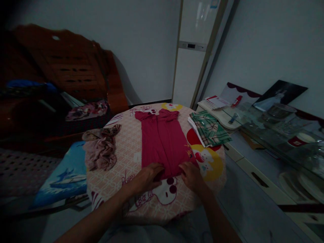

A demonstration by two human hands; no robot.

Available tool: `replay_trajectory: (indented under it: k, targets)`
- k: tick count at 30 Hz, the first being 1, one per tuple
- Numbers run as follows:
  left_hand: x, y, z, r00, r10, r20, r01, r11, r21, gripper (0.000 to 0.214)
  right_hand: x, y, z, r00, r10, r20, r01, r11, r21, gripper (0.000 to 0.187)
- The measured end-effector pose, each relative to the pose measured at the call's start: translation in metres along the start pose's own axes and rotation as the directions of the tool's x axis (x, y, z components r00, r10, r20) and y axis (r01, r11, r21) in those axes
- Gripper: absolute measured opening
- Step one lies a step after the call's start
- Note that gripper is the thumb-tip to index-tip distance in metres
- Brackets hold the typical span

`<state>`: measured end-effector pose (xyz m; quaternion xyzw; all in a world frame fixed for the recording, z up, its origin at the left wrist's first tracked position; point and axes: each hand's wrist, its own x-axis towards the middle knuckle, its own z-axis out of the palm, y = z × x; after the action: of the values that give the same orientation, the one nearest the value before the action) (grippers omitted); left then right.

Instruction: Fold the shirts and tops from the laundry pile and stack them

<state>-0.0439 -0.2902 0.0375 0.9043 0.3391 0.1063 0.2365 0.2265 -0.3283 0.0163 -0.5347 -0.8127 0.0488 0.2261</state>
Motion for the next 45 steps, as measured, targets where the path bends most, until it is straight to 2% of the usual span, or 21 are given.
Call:
replay_trajectory:
  k: [2, 4, 7, 12, 17, 22, 26, 32, 35, 37, 39, 42, 45]
  targets:
    - [-0.01, -0.003, 0.007, 0.999, 0.016, -0.038, -0.016, 1.0, -0.003, 0.059, -0.008, 0.0, 0.005, 1.0, 0.001, -0.009, -0.001, 1.0, -0.017, 0.052]
    - [-0.018, -0.007, 0.014, 0.995, 0.052, -0.084, -0.054, 0.998, -0.018, 0.064, -0.015, 0.005, 0.007, 0.996, 0.022, -0.087, -0.027, 0.998, -0.048, 0.053]
    - [-0.026, -0.012, 0.022, 0.983, 0.096, -0.159, -0.101, 0.995, -0.02, 0.063, -0.023, 0.018, 0.006, 0.979, 0.077, -0.186, -0.102, 0.986, -0.131, 0.039]
    - [-0.029, -0.018, 0.03, 0.954, 0.139, -0.266, -0.14, 0.99, 0.017, 0.051, -0.027, 0.029, 0.0, 0.973, 0.12, -0.196, -0.162, 0.963, -0.217, 0.024]
    - [-0.029, -0.018, 0.034, 0.973, 0.083, -0.215, -0.066, 0.994, 0.083, 0.048, -0.026, 0.031, -0.005, 0.972, 0.142, -0.186, -0.185, 0.954, -0.237, 0.019]
    - [-0.029, -0.016, 0.032, 0.974, 0.051, -0.222, -0.03, 0.995, 0.098, 0.05, -0.027, 0.033, -0.008, 0.982, 0.102, -0.158, -0.137, 0.963, -0.231, 0.019]
    - [-0.027, -0.015, 0.029, 0.975, 0.046, -0.217, -0.025, 0.995, 0.099, 0.051, -0.024, 0.033, -0.008, 0.986, 0.111, -0.121, -0.141, 0.949, -0.281, 0.017]
    - [-0.028, -0.02, 0.031, 0.967, 0.095, -0.238, -0.07, 0.991, 0.112, 0.049, -0.025, 0.042, -0.008, 0.979, 0.117, -0.166, -0.158, 0.951, -0.266, 0.019]
    - [-0.031, -0.027, 0.038, 0.959, 0.105, -0.264, -0.08, 0.991, 0.107, 0.052, -0.03, 0.039, 0.0, 0.988, 0.036, -0.151, -0.07, 0.971, -0.227, 0.031]
    - [-0.032, -0.033, 0.043, 0.953, 0.129, -0.272, -0.106, 0.99, 0.098, 0.053, -0.031, 0.034, 0.01, 0.993, -0.051, -0.108, 0.029, 0.98, -0.196, 0.044]
    - [-0.032, -0.037, 0.045, 0.949, 0.162, -0.271, -0.146, 0.986, 0.079, 0.052, -0.029, 0.031, 0.021, 0.99, -0.108, -0.087, 0.091, 0.981, -0.174, 0.049]
    - [-0.031, -0.038, 0.038, 0.956, 0.154, -0.251, -0.149, 0.988, 0.039, 0.052, -0.023, 0.032, 0.032, 0.987, -0.094, -0.133, 0.071, 0.983, -0.171, 0.045]
    - [-0.028, -0.035, 0.022, 0.982, 0.097, -0.164, -0.1, 0.995, -0.01, 0.055, -0.013, 0.038, 0.033, 0.983, -0.075, -0.167, 0.038, 0.976, -0.215, 0.04]
